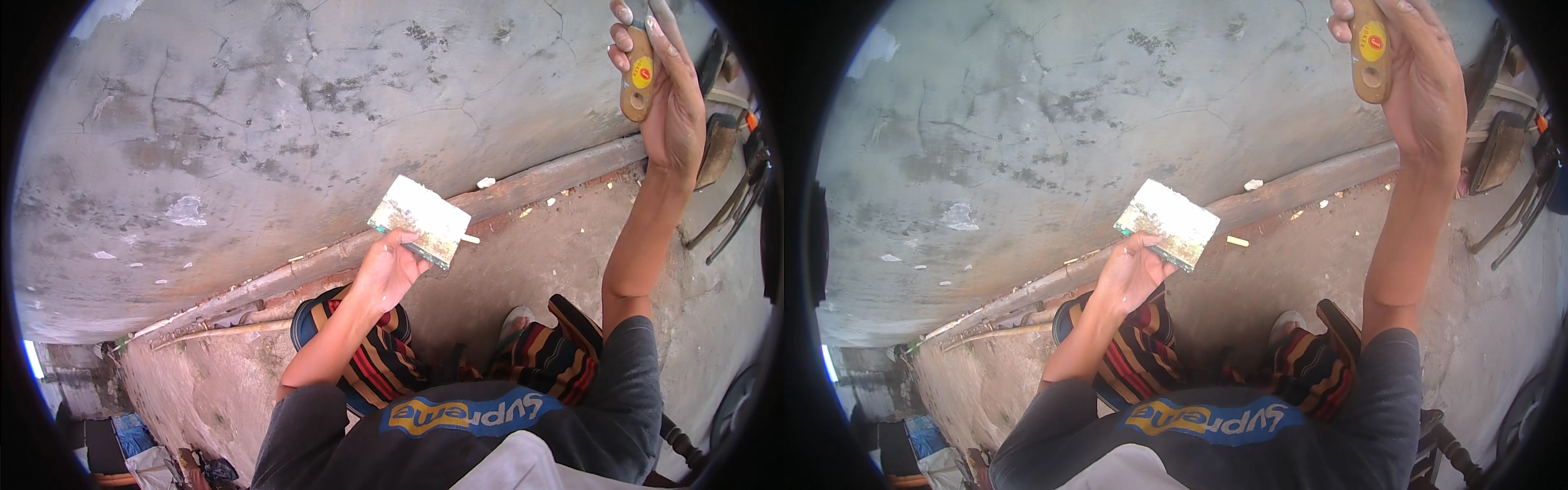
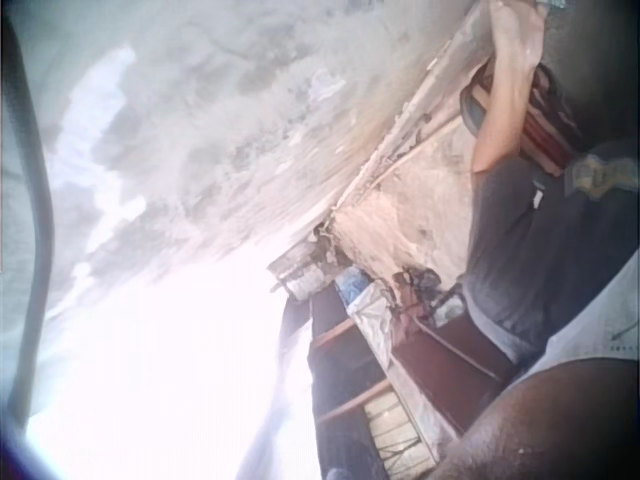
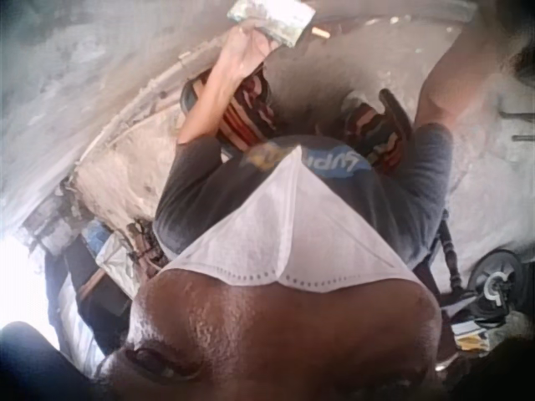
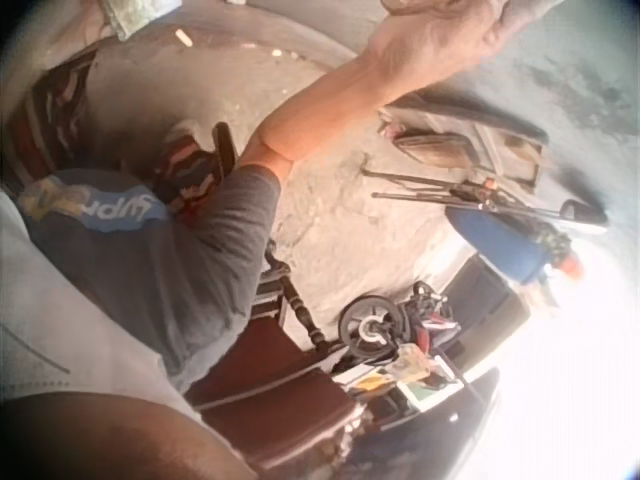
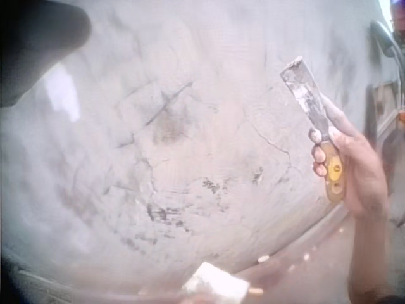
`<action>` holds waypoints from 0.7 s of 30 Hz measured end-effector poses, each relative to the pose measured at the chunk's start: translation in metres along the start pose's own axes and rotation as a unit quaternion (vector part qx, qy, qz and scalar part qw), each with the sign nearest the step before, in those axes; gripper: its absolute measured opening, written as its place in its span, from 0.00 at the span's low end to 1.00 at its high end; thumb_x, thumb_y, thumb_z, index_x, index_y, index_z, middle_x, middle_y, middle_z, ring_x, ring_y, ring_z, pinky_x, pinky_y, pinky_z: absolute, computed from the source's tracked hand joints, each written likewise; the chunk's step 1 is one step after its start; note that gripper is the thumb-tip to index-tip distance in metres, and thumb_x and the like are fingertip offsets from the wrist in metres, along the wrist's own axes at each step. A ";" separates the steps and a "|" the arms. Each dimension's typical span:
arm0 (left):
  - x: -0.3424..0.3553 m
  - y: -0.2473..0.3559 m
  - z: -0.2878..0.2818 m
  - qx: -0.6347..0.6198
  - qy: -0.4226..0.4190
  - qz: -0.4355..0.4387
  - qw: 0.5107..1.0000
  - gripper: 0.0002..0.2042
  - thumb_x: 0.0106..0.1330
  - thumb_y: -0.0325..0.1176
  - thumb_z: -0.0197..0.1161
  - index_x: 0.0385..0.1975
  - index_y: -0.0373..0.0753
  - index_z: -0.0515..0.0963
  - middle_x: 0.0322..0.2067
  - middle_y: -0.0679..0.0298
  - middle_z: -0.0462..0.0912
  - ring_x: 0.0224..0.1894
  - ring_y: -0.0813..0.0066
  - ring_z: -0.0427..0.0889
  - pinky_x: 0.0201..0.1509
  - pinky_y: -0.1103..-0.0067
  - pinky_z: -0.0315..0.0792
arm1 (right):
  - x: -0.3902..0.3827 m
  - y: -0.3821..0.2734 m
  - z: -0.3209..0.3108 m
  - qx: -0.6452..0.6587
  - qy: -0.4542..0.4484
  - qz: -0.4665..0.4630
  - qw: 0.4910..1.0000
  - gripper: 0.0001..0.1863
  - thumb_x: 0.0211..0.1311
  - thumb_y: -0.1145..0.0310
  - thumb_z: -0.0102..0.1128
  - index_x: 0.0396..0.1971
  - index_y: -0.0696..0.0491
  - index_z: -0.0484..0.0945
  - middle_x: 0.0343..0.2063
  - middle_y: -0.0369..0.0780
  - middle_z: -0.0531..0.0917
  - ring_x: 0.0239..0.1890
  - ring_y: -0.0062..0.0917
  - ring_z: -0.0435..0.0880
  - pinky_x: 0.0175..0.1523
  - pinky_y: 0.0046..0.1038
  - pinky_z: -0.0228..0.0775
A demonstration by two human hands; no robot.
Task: The person scoops white plaster from a hawk using a putty knife and applies it to a cracked concrete wall. They repeatedly smooth the plaster over damaged areas to fill cracks and level the surface.
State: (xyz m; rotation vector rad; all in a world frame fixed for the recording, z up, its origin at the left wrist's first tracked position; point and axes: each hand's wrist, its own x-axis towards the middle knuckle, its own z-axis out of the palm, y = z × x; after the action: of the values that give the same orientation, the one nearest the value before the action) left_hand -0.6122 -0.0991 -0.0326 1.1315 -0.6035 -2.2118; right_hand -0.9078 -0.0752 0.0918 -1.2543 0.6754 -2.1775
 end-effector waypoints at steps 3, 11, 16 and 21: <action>-0.003 0.003 0.008 -0.005 -0.028 0.009 1.000 0.18 0.62 0.25 0.50 0.53 0.32 0.64 0.53 0.55 0.73 0.57 0.64 0.73 0.63 0.66 0.67 | 0.014 0.001 -0.018 -0.040 0.041 -0.147 0.988 0.29 0.68 0.68 0.47 0.66 0.60 0.53 0.39 0.40 0.75 0.34 0.18 0.76 0.36 0.19 0.73; -0.018 0.000 0.005 -0.041 -0.031 0.026 0.998 0.22 0.58 0.23 0.52 0.55 0.33 0.66 0.54 0.56 0.74 0.57 0.61 0.73 0.64 0.64 0.66 | -0.090 0.124 -0.050 -0.108 0.371 -0.018 0.922 0.23 0.70 0.72 0.46 0.64 0.56 0.64 0.39 0.37 0.75 0.35 0.16 0.75 0.40 0.21 0.72; -0.022 0.010 -0.015 -0.003 -0.016 0.018 1.000 0.23 0.57 0.24 0.54 0.55 0.35 0.66 0.54 0.56 0.74 0.57 0.61 0.74 0.62 0.64 0.67 | -0.098 0.151 -0.030 -0.171 0.358 -0.055 0.916 0.22 0.70 0.71 0.47 0.62 0.57 0.66 0.38 0.35 0.70 0.33 0.15 0.74 0.39 0.20 0.71; -0.027 0.014 -0.022 -0.006 -0.020 0.039 0.999 0.24 0.56 0.25 0.55 0.56 0.35 0.66 0.54 0.56 0.75 0.57 0.61 0.74 0.61 0.65 0.68 | -0.092 0.163 -0.026 -0.247 0.340 -0.054 0.906 0.21 0.69 0.75 0.47 0.61 0.56 0.69 0.41 0.38 0.69 0.33 0.17 0.75 0.35 0.21 0.72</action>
State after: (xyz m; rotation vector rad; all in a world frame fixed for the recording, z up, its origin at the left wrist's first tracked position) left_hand -0.5769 -0.0947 -0.0203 1.0425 -0.6388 -2.1723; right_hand -0.8598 -0.1299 -0.0827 -0.7109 1.5471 -2.6446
